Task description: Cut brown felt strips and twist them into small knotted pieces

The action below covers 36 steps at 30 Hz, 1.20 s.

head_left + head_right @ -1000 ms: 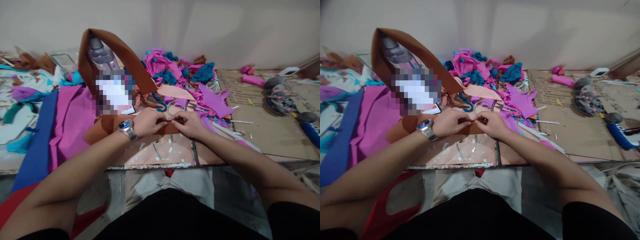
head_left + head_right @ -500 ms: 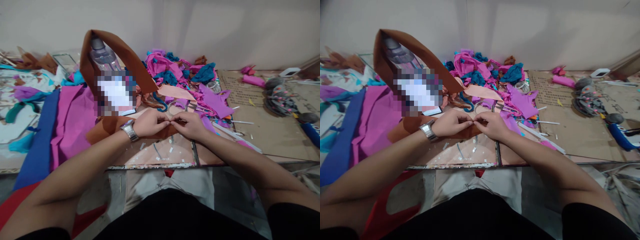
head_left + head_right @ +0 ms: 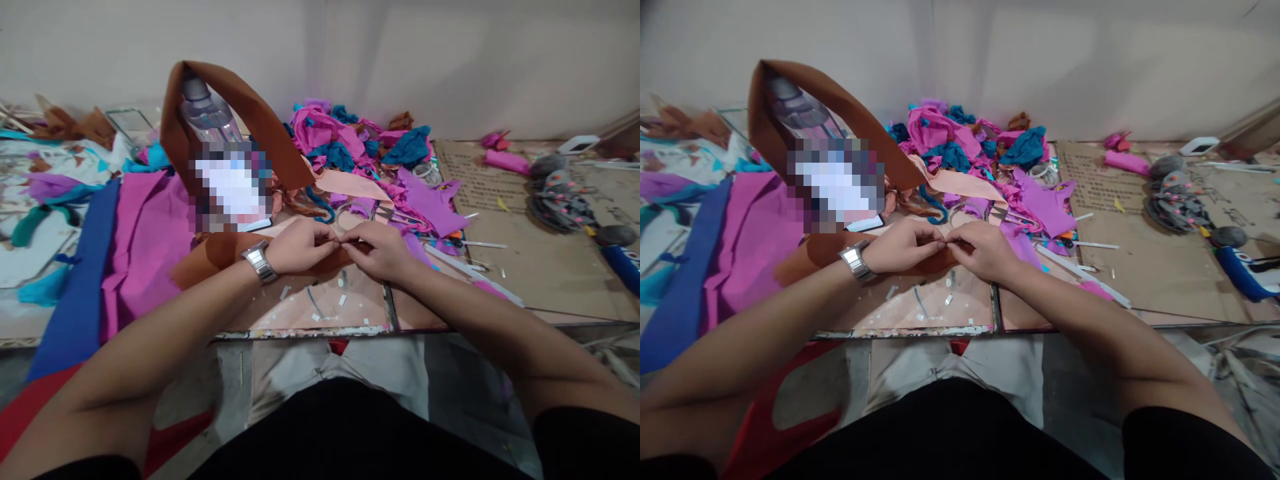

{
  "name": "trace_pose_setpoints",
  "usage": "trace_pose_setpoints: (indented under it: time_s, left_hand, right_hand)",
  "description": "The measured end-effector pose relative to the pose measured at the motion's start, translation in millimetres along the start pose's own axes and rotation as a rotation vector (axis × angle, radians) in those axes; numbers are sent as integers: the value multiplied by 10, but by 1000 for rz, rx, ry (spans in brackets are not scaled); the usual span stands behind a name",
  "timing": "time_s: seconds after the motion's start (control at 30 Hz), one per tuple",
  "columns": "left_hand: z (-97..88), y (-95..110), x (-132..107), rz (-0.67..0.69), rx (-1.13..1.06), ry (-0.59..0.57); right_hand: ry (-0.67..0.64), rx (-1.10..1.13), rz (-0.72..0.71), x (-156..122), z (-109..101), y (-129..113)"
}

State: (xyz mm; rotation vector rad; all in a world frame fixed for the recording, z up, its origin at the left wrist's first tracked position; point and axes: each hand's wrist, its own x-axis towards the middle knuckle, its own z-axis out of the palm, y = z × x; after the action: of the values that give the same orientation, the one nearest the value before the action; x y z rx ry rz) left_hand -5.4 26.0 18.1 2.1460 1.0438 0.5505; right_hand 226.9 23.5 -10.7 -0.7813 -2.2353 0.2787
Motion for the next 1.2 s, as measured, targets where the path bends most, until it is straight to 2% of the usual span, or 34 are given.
trace_pose_setpoints:
  time_s: [0.17, 0.47, 0.73, 1.03, 1.2]
  left_hand:
    - [2, -28, 7, -17, -100, -25]
    - [-11, -14, 10, -26, -95, -4]
    - [11, -20, 11, -56, -75, 26]
    - [28, 17, 8, -71, -74, 53]
    - [24, 11, -1, -65, -53, 50]
  right_hand:
    - [16, -7, -62, 20, -12, -14]
    - [-45, 12, 10, -9, -18, 7]
    - [-7, 15, -26, 14, -21, -15]
    - [-24, 29, 29, 5, 7, 6]
    - [24, 66, 34, 20, 12, 4]
